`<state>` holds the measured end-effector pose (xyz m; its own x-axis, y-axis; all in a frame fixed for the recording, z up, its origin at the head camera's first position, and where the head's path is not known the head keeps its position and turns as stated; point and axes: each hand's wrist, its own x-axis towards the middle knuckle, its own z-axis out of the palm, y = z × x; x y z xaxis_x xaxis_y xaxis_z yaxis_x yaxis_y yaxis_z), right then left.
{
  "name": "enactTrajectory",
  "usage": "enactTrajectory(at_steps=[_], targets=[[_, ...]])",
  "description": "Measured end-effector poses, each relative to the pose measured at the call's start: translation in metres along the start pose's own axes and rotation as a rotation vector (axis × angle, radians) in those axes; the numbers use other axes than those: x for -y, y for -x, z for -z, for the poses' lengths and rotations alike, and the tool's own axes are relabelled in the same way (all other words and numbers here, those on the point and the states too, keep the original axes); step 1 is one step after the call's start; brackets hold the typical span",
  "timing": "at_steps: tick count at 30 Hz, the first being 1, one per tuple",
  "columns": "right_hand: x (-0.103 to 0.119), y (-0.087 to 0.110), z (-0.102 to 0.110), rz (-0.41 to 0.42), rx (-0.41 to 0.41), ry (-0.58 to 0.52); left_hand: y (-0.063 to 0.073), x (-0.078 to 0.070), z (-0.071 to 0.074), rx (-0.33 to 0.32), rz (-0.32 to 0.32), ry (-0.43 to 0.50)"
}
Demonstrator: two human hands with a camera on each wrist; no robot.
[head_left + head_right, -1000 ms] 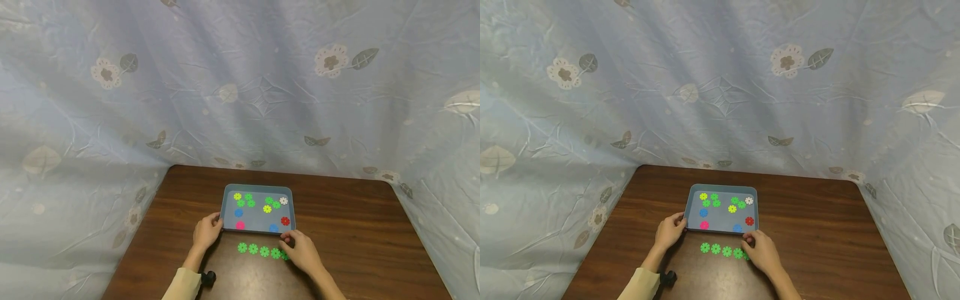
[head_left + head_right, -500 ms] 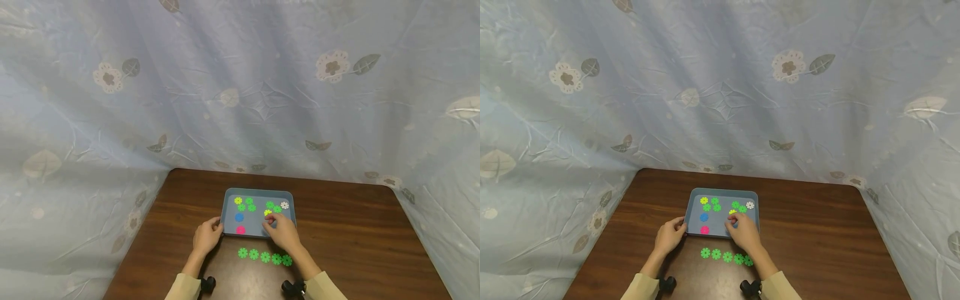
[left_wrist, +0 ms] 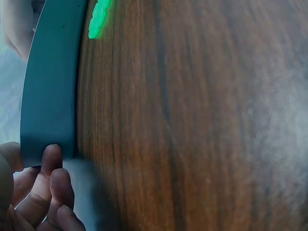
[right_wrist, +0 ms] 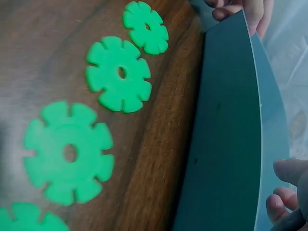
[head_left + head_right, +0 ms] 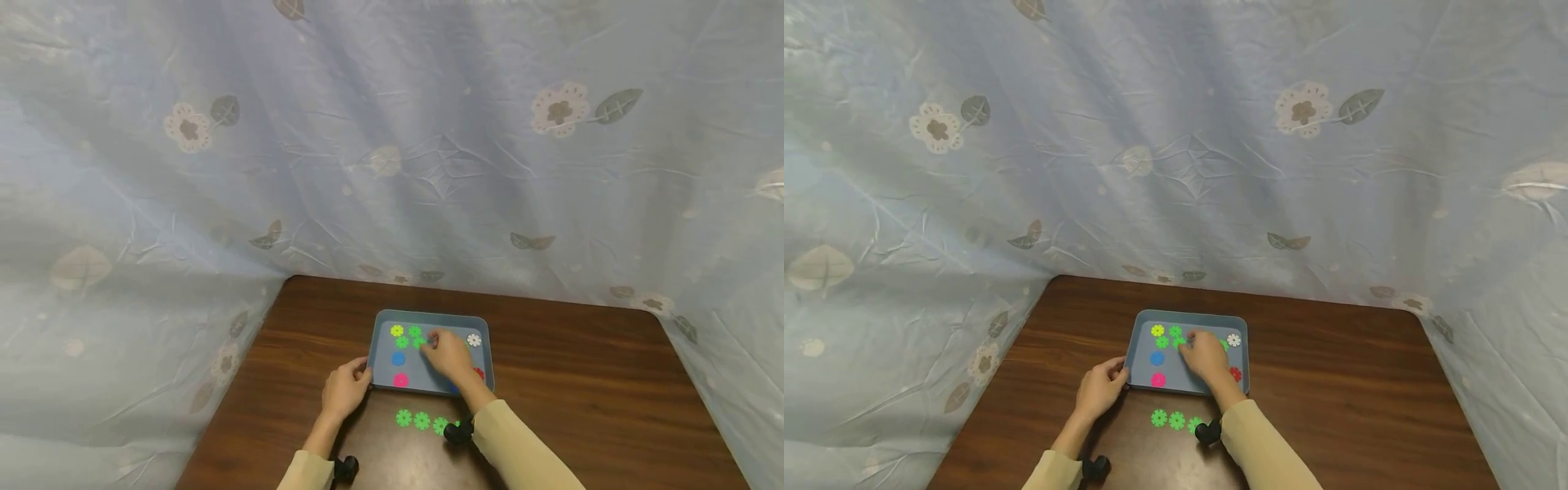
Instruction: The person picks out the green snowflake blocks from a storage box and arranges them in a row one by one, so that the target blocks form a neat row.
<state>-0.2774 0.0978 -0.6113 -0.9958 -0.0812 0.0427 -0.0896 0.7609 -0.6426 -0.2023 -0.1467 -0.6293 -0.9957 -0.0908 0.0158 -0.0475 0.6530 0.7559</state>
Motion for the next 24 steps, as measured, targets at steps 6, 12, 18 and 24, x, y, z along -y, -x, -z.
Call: enactTrajectory(at_steps=[6, 12, 18, 24], targets=[[-0.001, -0.006, -0.013, -0.046, 0.019, 0.053, 0.005, -0.001, -0.001, 0.002, -0.011, 0.003], [-0.001, -0.007, -0.022, -0.056, 0.011, 0.089, 0.007, -0.002, -0.002, -0.002, -0.009, -0.009], [-0.001, -0.008, -0.024, -0.053, 0.003, 0.068, 0.005, -0.001, -0.002, -0.02, 0.001, -0.031], [-0.001, -0.011, -0.021, -0.023, -0.024, -0.015, 0.0, 0.0, 0.0, -0.031, -0.001, -0.041]])
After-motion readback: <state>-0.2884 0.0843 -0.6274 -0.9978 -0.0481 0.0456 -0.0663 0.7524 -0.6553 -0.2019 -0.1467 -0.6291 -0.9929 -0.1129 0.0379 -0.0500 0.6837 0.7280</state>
